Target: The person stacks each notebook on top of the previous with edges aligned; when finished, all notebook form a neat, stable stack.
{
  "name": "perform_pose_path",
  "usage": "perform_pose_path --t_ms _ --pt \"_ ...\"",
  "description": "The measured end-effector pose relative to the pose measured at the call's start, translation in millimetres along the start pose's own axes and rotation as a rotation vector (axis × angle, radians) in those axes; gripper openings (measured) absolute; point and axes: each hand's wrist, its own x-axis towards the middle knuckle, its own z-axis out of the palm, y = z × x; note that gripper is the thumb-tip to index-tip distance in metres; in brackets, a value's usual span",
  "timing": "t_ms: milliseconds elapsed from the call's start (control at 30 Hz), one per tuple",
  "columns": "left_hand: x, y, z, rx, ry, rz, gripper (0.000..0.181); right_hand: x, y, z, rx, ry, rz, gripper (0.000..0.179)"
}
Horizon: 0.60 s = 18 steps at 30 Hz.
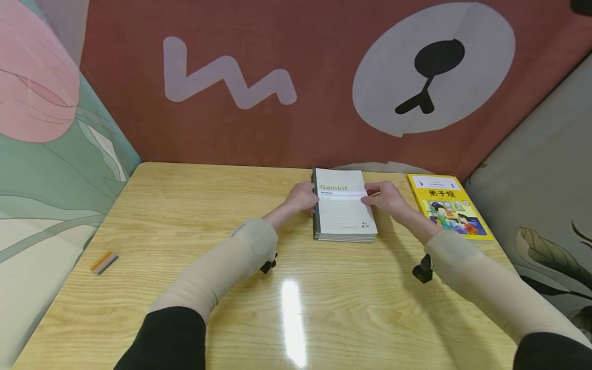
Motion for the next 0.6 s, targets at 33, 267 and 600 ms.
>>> perform_pose_path --t_ms 33,267,600 --pt "0.7 0.0 0.0 -0.006 -0.005 -0.008 0.038 -0.2 -0.5 0.3 -0.003 0.002 -0.001 0.059" --pt "0.5 -0.2 -1.0 -0.016 -0.012 -0.019 0.041 1.2 0.4 3.2 -0.025 -0.009 -0.012 0.06" --pt "-0.2 -1.1 -2.9 0.042 -0.02 -0.002 0.041 2.8 -1.3 5.1 -0.061 -0.004 0.0 0.061"
